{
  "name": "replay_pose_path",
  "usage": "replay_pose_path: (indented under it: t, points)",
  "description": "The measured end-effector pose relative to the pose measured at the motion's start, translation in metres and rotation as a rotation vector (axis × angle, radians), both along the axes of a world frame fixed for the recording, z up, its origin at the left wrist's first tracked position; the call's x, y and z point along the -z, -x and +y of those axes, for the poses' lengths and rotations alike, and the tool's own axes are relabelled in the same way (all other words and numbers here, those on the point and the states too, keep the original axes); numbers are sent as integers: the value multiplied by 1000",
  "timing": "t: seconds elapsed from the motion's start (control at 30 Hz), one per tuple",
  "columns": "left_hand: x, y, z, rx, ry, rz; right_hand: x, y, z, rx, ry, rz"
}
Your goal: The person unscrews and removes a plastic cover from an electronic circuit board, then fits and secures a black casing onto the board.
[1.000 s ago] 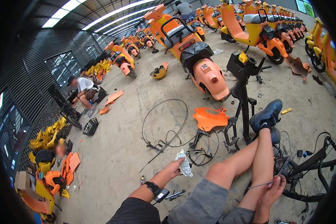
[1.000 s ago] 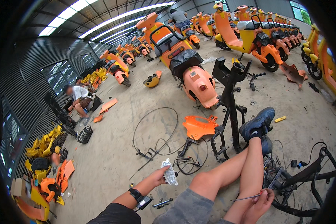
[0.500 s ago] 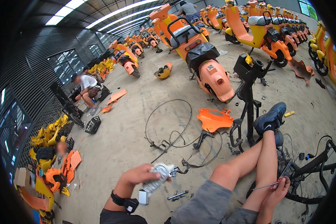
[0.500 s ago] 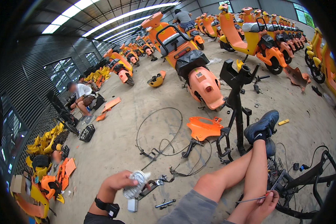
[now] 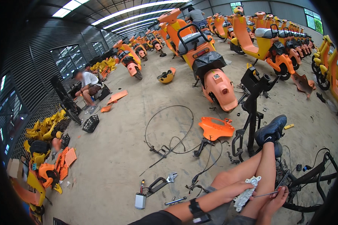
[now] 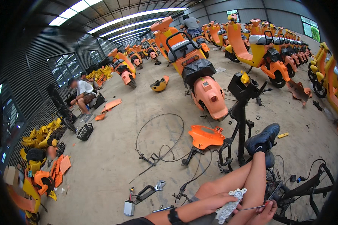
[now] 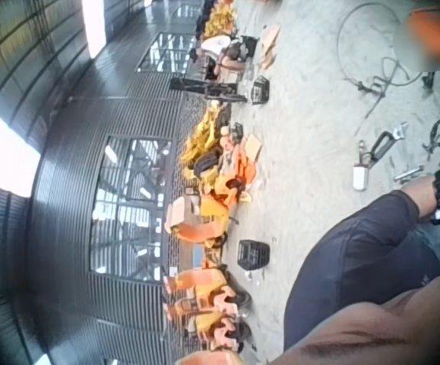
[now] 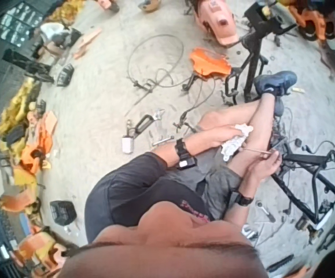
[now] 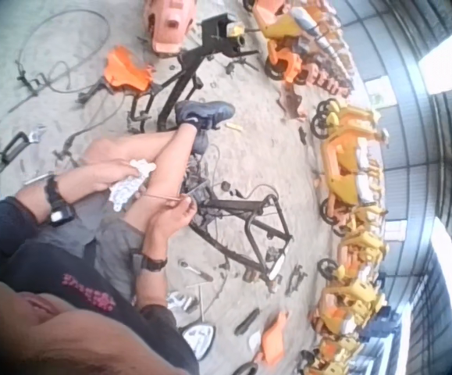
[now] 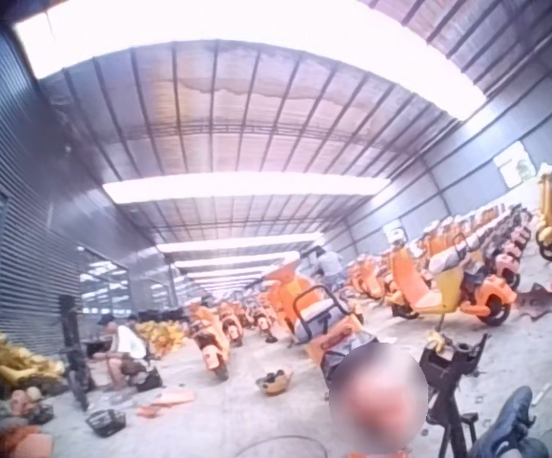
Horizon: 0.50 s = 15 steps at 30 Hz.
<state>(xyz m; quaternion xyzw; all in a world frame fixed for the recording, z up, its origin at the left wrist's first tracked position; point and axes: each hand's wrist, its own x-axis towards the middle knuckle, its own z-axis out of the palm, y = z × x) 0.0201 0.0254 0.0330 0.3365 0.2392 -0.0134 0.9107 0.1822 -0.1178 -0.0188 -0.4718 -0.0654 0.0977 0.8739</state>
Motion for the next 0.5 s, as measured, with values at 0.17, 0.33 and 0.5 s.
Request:
replay_pose_path:
  t: [0.17, 0.33, 0.5]
  points:
    - [31, -7, -11, -112, 172, 47, -51, -4, 19, 1, 49, -33]
    - [53, 10, 0, -135, 207, -100, -62, 7, 41, -58, -48, -27]
    - [60, 8, -4, -64, 173, -22, -26, 13, 36, -118, 14, 124]
